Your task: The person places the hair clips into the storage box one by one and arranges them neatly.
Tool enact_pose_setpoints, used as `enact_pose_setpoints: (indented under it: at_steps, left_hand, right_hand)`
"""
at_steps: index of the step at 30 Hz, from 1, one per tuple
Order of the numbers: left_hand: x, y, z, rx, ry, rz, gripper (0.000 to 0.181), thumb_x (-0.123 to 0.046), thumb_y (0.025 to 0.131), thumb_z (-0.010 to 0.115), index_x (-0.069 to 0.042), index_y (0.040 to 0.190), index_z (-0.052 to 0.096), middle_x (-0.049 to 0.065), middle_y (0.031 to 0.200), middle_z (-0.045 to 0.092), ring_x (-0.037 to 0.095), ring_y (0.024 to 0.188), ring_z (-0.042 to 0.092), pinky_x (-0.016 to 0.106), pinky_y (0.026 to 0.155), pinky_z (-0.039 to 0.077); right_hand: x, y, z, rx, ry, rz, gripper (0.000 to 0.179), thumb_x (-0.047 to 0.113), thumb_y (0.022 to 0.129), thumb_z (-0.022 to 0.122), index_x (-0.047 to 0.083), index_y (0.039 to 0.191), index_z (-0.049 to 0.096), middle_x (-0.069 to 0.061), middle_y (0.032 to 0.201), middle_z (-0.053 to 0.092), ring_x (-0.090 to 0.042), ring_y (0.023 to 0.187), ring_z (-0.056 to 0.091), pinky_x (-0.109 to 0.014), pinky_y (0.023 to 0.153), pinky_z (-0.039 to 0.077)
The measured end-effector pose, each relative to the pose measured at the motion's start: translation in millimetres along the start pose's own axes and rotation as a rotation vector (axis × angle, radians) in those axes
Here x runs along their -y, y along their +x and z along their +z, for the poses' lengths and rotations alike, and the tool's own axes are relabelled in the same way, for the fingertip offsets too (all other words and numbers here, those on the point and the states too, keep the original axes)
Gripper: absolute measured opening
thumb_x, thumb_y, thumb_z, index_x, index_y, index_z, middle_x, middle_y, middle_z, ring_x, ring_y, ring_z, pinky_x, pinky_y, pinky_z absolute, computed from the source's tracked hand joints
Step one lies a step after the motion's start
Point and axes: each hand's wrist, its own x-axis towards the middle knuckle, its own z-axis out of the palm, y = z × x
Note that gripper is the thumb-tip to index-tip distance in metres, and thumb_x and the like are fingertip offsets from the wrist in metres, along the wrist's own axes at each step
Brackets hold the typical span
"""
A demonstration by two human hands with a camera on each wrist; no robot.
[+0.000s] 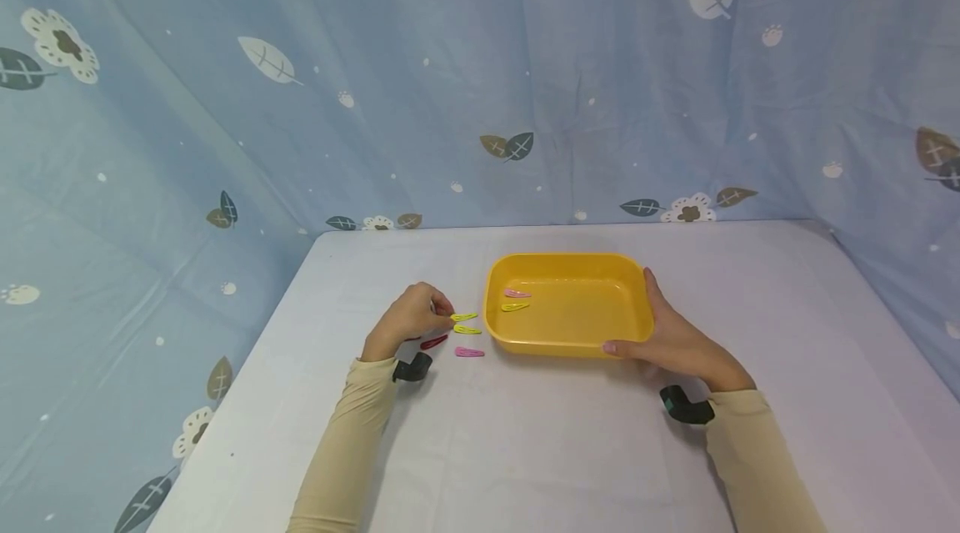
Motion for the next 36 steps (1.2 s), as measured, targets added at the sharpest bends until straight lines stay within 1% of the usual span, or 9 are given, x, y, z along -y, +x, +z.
enact_pose_setpoints:
  at_steps: [7, 16, 23, 26, 29, 36]
  left_hand:
    - [-1.4, -0.7, 0.1, -0.005, 0.003, 0.000, 0.007, -0.014, 0.086, 0.082, -0.011, 0.093, 0.082, 0.001, 0.087, 0.075, 0.013, 0.073, 0.062, 0.026, 0.064, 0.049]
    - [-3.1, -1.5, -1.7, 0.003, 0.038, 0.001, 0.011, -0.017, 0.086, 0.083, -0.012, 0.096, 0.081, 0.001, 0.090, 0.074, 0.013, 0.076, 0.063, 0.028, 0.067, 0.051]
    - [-1.9, -0.3, -1.1, -0.007, 0.057, 0.044, 0.009, -0.015, 0.085, 0.083, -0.011, 0.093, 0.081, 0.000, 0.087, 0.073, 0.011, 0.075, 0.061, 0.026, 0.067, 0.050]
    - [-1.0, 0.5, -0.4, -0.008, 0.062, 0.065, 0.007, -0.014, 0.086, 0.082, -0.011, 0.092, 0.081, 0.000, 0.087, 0.073, 0.012, 0.075, 0.061, 0.026, 0.066, 0.049]
    - [-0.6, 1.3, 0.6, -0.007, 0.073, 0.069, 0.006, -0.015, 0.087, 0.081, -0.012, 0.092, 0.080, 0.000, 0.088, 0.072, 0.013, 0.075, 0.060, 0.026, 0.066, 0.049]
    - [-0.3, 0.6, -0.9, 0.010, 0.109, 0.069, 0.009, -0.018, 0.088, 0.081, -0.013, 0.095, 0.080, -0.001, 0.092, 0.072, 0.012, 0.080, 0.061, 0.029, 0.071, 0.051]
  right_hand:
    - [0.5, -0.9, -0.1, -0.003, 0.007, 0.001, 0.133, 0.042, 0.089, 0.079, 0.013, 0.159, -0.030, -0.031, 0.163, 0.022, -0.044, 0.133, 0.041, -0.079, 0.108, 0.030]
    - [-0.3, -1.0, 0.4, -0.006, 0.008, 0.008, 0.134, 0.043, 0.088, 0.080, 0.013, 0.159, -0.030, -0.031, 0.164, 0.020, -0.045, 0.135, 0.040, -0.080, 0.108, 0.028]
    - [-0.1, -2.5, 0.1, 0.000, 0.003, 0.017, 0.134, 0.045, 0.088, 0.079, 0.013, 0.159, -0.031, -0.033, 0.166, 0.016, -0.048, 0.138, 0.037, -0.080, 0.108, 0.028]
    - [0.2, -2.0, 0.0, 0.000, 0.005, 0.016, 0.134, 0.045, 0.088, 0.079, 0.013, 0.159, -0.031, -0.032, 0.166, 0.017, -0.047, 0.137, 0.038, -0.080, 0.108, 0.028]
    - [-0.2, -0.8, 0.1, -0.003, 0.003, 0.013, 0.134, 0.044, 0.088, 0.079, 0.013, 0.159, -0.031, -0.032, 0.164, 0.021, -0.045, 0.134, 0.040, -0.080, 0.108, 0.028]
    - [0.1, -1.3, -0.5, 0.000, -0.007, 0.013, 0.133, 0.045, 0.089, 0.078, 0.012, 0.159, -0.030, -0.032, 0.163, 0.022, -0.044, 0.133, 0.042, -0.078, 0.108, 0.031]
